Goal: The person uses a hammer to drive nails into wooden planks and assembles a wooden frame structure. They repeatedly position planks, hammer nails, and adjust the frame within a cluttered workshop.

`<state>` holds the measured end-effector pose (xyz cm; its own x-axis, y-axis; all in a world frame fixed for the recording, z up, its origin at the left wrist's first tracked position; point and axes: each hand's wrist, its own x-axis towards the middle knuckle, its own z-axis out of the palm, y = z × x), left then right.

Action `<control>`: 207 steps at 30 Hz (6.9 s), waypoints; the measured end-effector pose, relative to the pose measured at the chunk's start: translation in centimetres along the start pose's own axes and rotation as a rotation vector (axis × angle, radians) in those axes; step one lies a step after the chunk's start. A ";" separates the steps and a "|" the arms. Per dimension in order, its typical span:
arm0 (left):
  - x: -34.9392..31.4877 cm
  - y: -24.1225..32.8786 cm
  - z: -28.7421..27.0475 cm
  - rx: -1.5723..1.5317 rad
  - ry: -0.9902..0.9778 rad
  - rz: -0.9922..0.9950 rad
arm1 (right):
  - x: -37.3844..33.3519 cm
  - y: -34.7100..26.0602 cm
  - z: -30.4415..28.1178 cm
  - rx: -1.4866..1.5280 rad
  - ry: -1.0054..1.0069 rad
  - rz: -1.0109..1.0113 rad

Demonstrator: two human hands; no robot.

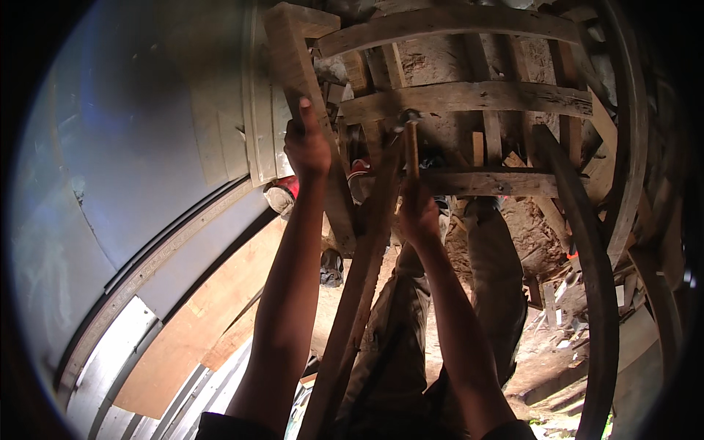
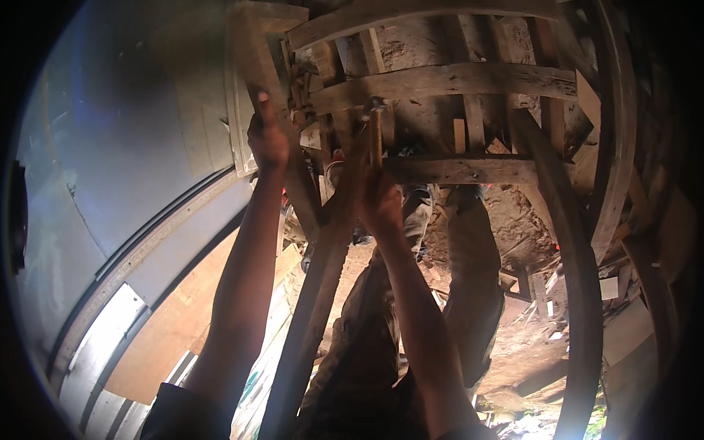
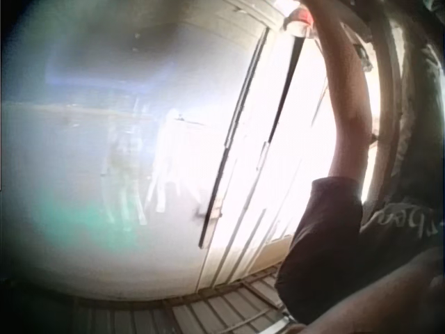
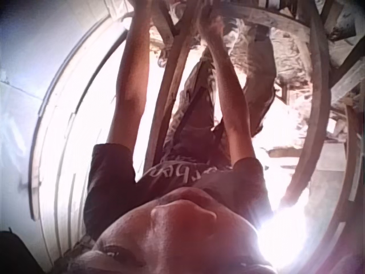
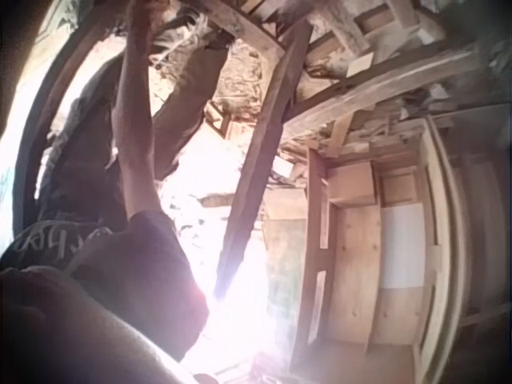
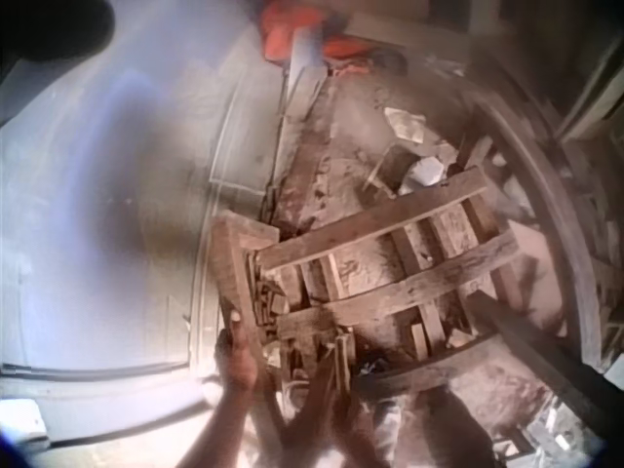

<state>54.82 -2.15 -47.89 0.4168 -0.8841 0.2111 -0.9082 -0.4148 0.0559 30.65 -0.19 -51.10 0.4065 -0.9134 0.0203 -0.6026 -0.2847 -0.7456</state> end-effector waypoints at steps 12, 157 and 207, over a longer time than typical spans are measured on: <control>2.5 3.1 -2.5 -0.427 -0.172 -0.869 | 1.1 -2.5 -1.5 0.567 -0.276 0.748; 1.3 3.3 -3.3 -0.508 -0.195 -0.771 | 5.0 -1.7 -7.6 1.154 0.075 0.898; 2.1 4.2 -3.7 -0.700 -0.115 -0.866 | -0.3 3.0 -3.1 0.092 -0.451 0.261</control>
<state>51.70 -4.95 -43.59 0.8868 -0.3854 -0.2549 -0.1158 -0.7195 0.6847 26.60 -1.70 -51.33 0.5182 -0.7291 -0.4471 -0.6687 -0.0195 -0.7433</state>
